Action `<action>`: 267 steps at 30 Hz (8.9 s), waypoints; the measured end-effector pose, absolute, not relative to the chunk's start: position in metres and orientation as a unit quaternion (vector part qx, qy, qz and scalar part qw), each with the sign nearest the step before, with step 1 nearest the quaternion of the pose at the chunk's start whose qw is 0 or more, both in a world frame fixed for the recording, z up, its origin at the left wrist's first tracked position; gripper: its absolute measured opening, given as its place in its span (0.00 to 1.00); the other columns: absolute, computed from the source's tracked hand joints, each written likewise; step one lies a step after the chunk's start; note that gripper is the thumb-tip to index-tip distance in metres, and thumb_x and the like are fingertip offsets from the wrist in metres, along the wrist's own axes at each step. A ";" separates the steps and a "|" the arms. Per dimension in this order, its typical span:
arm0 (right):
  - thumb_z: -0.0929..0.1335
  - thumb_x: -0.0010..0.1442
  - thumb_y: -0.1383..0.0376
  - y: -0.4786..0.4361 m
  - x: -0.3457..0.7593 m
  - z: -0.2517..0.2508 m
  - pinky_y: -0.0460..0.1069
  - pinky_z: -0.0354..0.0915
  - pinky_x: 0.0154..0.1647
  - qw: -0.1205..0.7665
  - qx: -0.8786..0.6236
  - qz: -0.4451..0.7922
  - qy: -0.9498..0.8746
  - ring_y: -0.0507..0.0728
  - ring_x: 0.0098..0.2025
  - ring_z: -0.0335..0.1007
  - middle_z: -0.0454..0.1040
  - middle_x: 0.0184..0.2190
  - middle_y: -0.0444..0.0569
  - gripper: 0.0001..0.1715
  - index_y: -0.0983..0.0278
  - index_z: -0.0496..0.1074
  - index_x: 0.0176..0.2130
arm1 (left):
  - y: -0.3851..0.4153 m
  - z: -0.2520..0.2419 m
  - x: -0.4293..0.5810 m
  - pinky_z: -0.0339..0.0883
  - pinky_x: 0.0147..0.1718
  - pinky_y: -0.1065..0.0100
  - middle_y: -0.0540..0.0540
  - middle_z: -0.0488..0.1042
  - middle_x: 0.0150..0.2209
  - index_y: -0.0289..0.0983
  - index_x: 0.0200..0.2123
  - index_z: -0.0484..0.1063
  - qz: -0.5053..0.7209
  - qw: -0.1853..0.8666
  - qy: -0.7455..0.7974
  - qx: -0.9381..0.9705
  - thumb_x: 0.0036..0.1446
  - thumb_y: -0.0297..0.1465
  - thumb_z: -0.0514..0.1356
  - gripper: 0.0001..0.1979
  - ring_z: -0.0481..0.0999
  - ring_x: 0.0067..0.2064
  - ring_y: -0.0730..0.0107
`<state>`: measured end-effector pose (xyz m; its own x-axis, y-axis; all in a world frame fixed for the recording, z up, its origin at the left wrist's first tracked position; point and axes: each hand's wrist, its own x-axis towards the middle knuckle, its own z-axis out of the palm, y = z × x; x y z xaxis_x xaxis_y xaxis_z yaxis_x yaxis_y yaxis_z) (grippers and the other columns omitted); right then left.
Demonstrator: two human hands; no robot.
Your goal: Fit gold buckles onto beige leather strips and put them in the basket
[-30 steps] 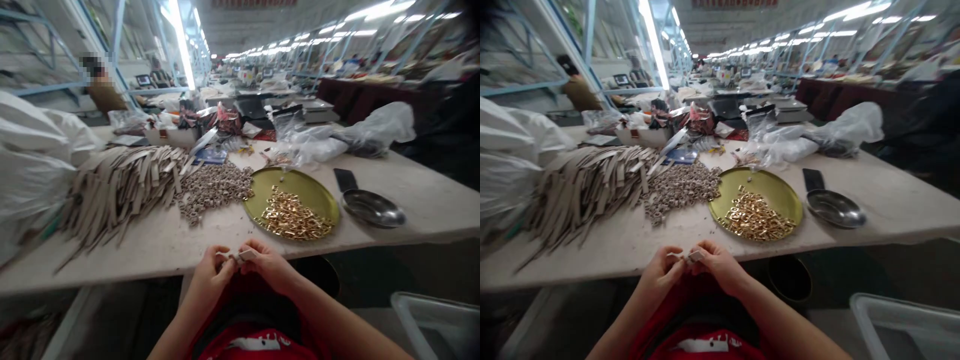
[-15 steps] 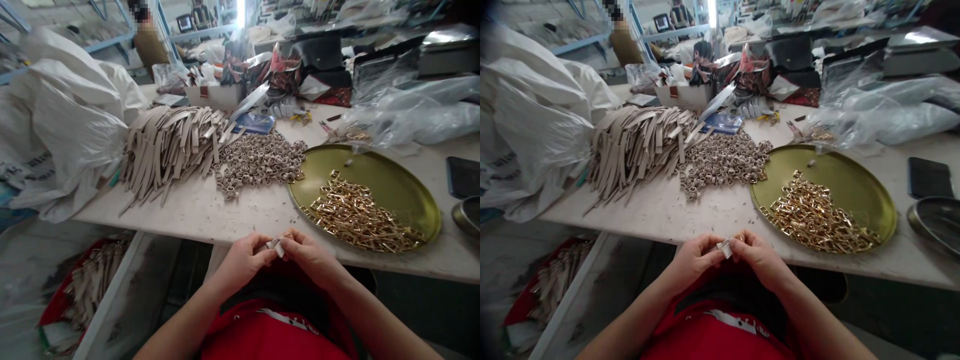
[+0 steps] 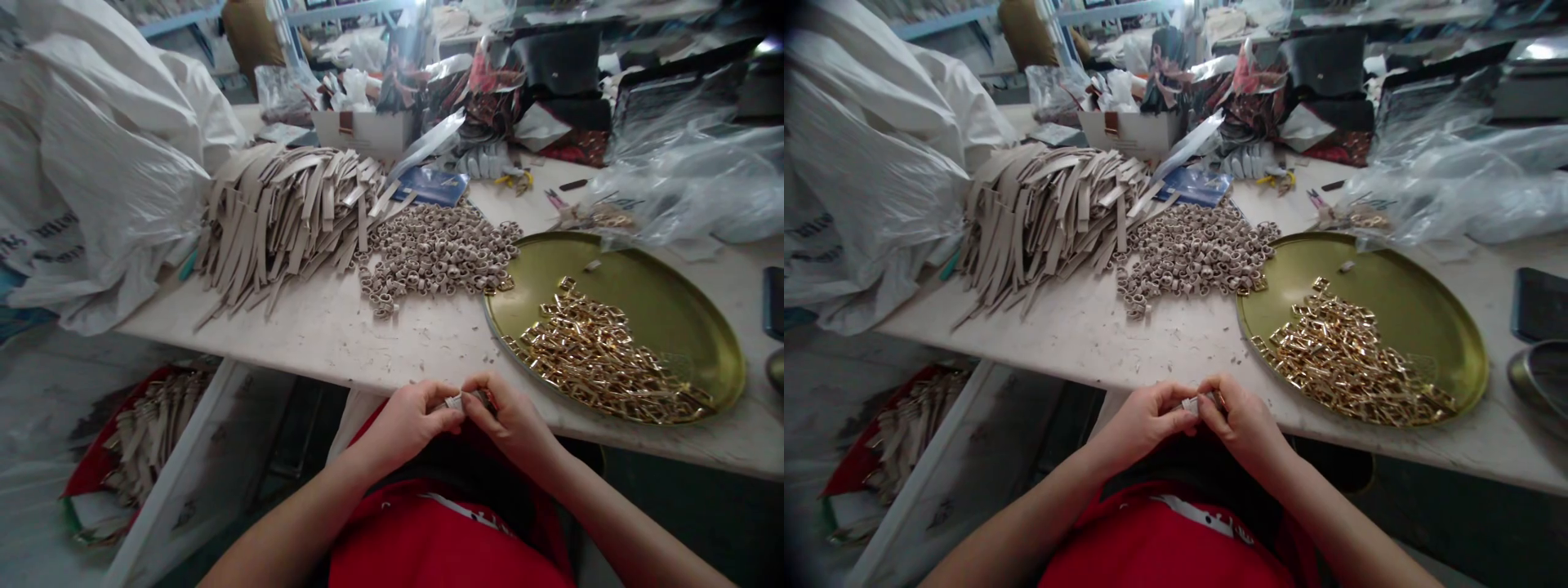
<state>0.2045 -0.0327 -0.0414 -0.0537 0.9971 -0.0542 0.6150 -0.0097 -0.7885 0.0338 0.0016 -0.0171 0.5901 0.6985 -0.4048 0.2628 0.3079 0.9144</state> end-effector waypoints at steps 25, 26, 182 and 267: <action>0.59 0.62 0.58 -0.075 0.196 -0.019 0.48 0.57 0.26 0.289 -0.534 0.307 -0.733 0.54 0.24 0.63 0.69 0.22 0.45 0.14 0.61 0.66 0.31 | -0.037 -0.003 0.016 0.62 0.24 0.73 0.48 0.74 0.24 0.33 0.28 0.68 0.089 0.688 0.407 0.594 0.53 0.44 0.54 0.18 0.71 0.23 0.75; 0.59 0.61 0.58 -0.075 0.196 -0.019 0.48 0.57 0.26 0.277 -0.534 0.284 -0.747 0.54 0.24 0.63 0.70 0.22 0.46 0.13 0.61 0.67 0.31 | -0.038 -0.002 0.016 0.62 0.23 0.74 0.48 0.73 0.24 0.33 0.27 0.68 0.092 0.684 0.409 0.597 0.53 0.44 0.55 0.18 0.71 0.23 0.75; 0.75 0.43 0.55 0.015 0.181 -0.018 0.48 0.63 0.32 0.460 -0.495 0.640 -0.365 0.50 0.27 0.64 0.71 0.26 0.42 0.20 0.62 0.72 0.35 | 0.006 -0.005 0.003 0.57 0.21 0.75 0.52 0.66 0.21 0.35 0.36 0.67 0.231 0.599 0.455 0.618 0.60 0.36 0.46 0.14 0.65 0.20 0.76; 0.74 0.45 0.57 -0.057 0.158 -0.031 0.44 0.63 0.24 0.557 -0.506 0.607 -0.256 0.49 0.23 0.63 0.69 0.20 0.40 0.16 0.63 0.71 0.31 | -0.027 -0.006 0.015 0.55 0.26 0.73 0.51 0.67 0.26 0.35 0.30 0.64 0.191 0.544 0.443 0.686 0.58 0.33 0.49 0.09 0.64 0.27 0.73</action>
<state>0.1577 -0.0569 -0.0313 0.1321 0.9350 -0.3292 -0.4170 -0.2488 -0.8742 0.0145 -0.0271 -0.0055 0.5347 0.8158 -0.2206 0.4006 -0.0149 0.9161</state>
